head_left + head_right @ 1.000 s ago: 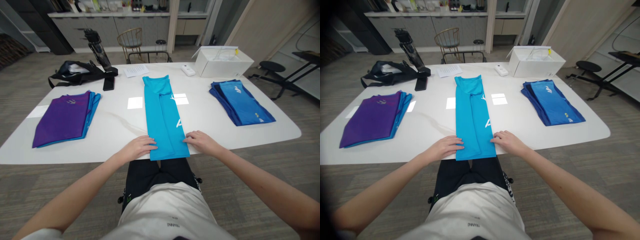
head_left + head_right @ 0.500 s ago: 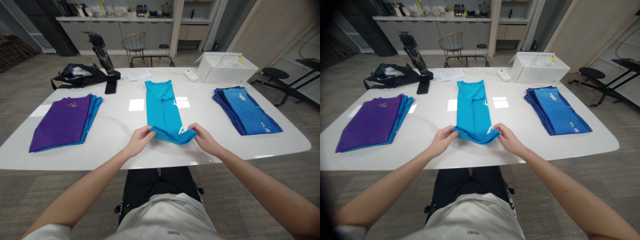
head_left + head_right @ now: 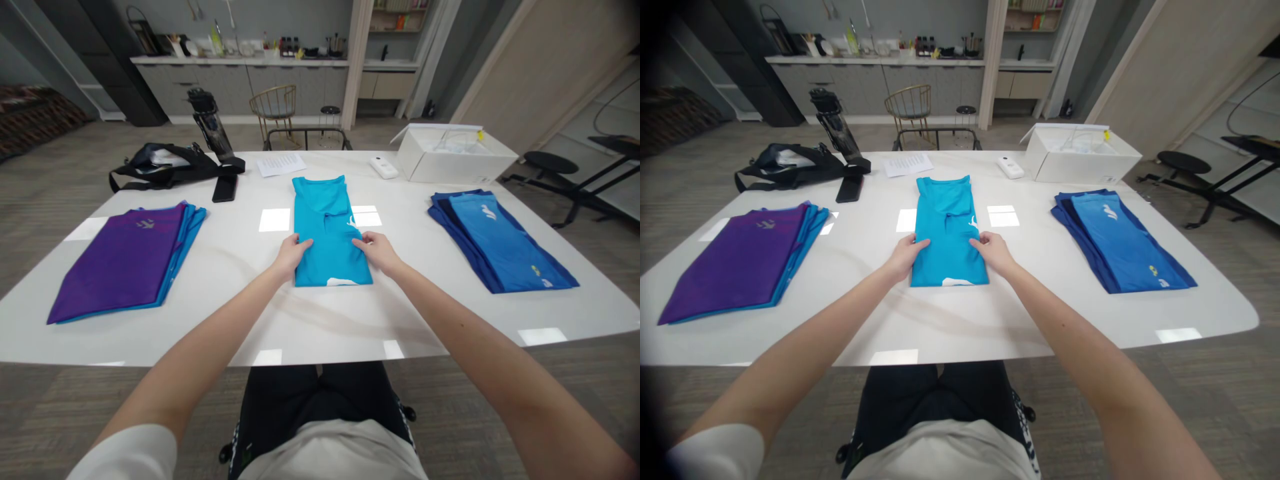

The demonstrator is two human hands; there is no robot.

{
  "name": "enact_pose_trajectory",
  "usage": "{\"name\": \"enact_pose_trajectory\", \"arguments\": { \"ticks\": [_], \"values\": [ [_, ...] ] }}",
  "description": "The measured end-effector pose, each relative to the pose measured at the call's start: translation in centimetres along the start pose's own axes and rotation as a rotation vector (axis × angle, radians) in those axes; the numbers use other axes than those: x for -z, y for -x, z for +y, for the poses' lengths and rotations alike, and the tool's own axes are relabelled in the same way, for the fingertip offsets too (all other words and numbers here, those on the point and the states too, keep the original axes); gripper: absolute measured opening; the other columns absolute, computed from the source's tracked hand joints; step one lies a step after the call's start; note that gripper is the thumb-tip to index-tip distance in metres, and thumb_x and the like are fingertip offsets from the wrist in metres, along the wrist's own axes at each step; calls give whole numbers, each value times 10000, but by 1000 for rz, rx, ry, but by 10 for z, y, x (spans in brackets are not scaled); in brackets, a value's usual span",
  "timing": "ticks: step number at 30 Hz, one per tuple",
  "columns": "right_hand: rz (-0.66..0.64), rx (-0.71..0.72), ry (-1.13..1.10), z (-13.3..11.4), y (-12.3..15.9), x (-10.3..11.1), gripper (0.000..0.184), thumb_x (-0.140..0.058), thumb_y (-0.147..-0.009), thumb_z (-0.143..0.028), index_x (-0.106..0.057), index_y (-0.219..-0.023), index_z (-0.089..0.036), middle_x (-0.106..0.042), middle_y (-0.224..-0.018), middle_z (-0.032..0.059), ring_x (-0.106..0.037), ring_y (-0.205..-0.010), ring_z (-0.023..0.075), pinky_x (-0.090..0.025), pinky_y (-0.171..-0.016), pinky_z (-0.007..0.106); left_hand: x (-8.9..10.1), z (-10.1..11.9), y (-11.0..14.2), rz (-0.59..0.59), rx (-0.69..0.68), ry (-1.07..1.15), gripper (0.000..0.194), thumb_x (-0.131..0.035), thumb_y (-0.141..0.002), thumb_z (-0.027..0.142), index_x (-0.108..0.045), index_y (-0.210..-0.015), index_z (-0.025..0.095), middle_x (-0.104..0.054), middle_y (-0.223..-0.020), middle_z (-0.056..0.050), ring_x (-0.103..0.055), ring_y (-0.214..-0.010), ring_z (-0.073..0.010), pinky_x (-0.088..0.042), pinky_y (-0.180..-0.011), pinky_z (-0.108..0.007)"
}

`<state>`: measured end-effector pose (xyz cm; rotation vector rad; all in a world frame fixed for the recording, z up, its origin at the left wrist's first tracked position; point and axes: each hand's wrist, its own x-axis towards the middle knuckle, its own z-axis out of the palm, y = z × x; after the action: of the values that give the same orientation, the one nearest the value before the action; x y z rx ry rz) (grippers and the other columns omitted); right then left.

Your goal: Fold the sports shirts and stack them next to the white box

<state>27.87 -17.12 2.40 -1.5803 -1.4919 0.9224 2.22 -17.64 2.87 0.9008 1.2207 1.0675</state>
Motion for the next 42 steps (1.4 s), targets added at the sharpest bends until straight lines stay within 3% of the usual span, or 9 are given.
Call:
{"name": "enact_pose_trajectory", "arguments": {
  "ticks": [3, 8, 11, 19, 26, 30, 33, 38, 42],
  "values": [
    [83, 94, -220, -4, -2, -3, 412, -640, -830, -638, -622, -928, -238, -698, -826, 8, -607, -735, 176, -469, -660, 285, -1, -1, -4, 19, -150, 153, 445, -840, -686, 445, -667, -1037, 235, -771, -1002, -25, -714, -992, -246, -566, -936, -410],
    [-47, -169, -10, 7, -21, -3, 392, -745, -749, -574, -661, -867, -210, -661, -658, 10, -573, -601, 176, -416, -547, 279, 8, 1, -25, -54, 169, 142, 460, -899, -594, 374, -690, -960, 189, -782, -939, -87, -731, -951, -280, -582, -866, -415],
    [-94, -194, 138, 9, -32, -2, 329, -793, -716, -511, -678, -784, -210, -650, -630, 16, -594, -612, 190, -420, -555, 287, 12, 4, -38, -51, 214, -54, 446, -911, -599, 405, -707, -924, 178, -785, -959, -108, -732, -973, -307, -580, -844, -433],
    [5, 54, -83, -23, -57, -2, 411, -531, -901, -679, -583, -972, -277, -611, -642, -19, -569, -604, 195, -420, -515, 285, -1, 39, -59, -140, -280, -1, 432, -737, -838, 512, -668, -1155, 227, -751, -1176, -63, -690, -1115, -259, -554, -981, -410],
    [158, 149, -100, -65, -176, -9, 314, -532, -941, -562, -560, -1002, -255, -591, -674, -24, -524, -596, 171, -406, -567, 280, -16, 108, -171, -197, -267, 116, 418, -772, -812, 435, -653, -1120, 179, -757, -998, -71, -717, -961, -258, -563, -929, -436],
    [314, 156, 196, -52, -245, -29, 237, -520, -964, -416, -629, -1031, -217, -653, -771, 20, -600, -758, 213, -463, -738, 321, -6, 99, -249, 18, -229, -56, 292, -766, -792, 312, -656, -1026, 175, -732, -885, -47, -699, -856, -233, -560, -864, -400],
    [263, 57, 375, -29, -269, -45, 215, -551, -950, -360, -678, -1027, -205, -715, -937, 80, -640, -916, 262, -471, -841, 359, 5, 76, -284, 243, -186, -352, 241, -750, -737, 177, -648, -955, 176, -694, -812, -32, -667, -799, -211, -535, -810, -346],
    [271, 60, 428, -13, -278, -52, 256, -496, -989, -372, -683, -1068, -215, -736, -994, 95, -654, -964, 280, -481, -874, 382, 11, 63, -304, 291, -359, -482, 238, -693, -789, 193, -659, -1023, 222, -672, -818, -8, -635, -753, -188, -498, -758, -298],
    [325, 49, 462, -14, -282, -51, 320, -401, -1033, -375, -630, -1193, -217, -727, -1031, 109, -644, -997, 299, -480, -886, 415, 5, 66, -303, 413, -378, -635, 268, -608, -875, 208, -638, -1141, 223, -693, -971, -72, -657, -966, -265, -492, -891, -375]
  ]
}}
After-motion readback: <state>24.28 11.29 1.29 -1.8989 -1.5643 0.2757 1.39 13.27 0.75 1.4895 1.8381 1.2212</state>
